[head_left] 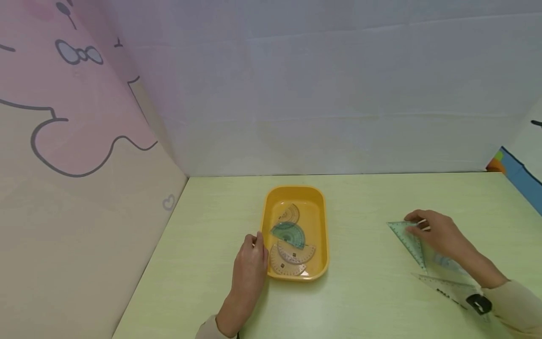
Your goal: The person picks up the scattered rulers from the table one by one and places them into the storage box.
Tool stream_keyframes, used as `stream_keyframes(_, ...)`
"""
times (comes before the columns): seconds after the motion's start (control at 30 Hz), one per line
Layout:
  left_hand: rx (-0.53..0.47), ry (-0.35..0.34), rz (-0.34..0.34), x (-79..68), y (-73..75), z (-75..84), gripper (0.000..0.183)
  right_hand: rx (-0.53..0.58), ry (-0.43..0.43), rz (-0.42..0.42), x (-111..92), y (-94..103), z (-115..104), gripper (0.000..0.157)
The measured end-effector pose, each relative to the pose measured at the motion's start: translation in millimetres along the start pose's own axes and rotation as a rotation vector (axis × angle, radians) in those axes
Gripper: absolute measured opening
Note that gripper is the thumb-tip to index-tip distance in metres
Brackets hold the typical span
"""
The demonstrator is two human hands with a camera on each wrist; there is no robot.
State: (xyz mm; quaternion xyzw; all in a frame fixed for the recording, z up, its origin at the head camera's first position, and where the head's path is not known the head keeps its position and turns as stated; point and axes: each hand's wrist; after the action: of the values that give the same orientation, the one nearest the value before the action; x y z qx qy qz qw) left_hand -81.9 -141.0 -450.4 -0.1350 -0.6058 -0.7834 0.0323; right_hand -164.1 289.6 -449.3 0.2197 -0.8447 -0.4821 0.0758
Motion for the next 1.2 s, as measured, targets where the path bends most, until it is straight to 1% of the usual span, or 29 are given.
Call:
stream_keyframes(0.2,-0.006,0.002,0.000,-0.2,0.4,0.2,0.036,-0.005,0.001,0.019,1,0.9,-1,0.016)
stream_keyframes(0.6,-0.004,0.002,0.003,0.2,0.8,0.7,0.036,0.036,-0.012,0.019,2,6.9,-7,0.017)
stream_keyframes(0.83,-0.011,0.013,-0.016,-0.2,1.5,1.3,0.037,0.044,0.012,0.046,4,10.9,-12,0.018)
stream_keyframes(1.2,-0.026,0.007,-0.013,-0.1,1.1,1.0,0.037,0.053,0.047,0.064,9,21.9,-22,0.019)
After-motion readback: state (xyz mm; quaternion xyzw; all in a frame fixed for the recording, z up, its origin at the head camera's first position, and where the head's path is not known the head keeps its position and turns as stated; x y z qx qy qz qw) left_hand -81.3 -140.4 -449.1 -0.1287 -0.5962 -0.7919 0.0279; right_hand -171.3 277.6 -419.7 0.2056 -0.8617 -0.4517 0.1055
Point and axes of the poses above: each hand's wrist, its own x-axis towards the middle knuckle, its own y-axis out of the back of the hand, z = x × y, and after that the axes turned 14 degrees about -z, right-handed
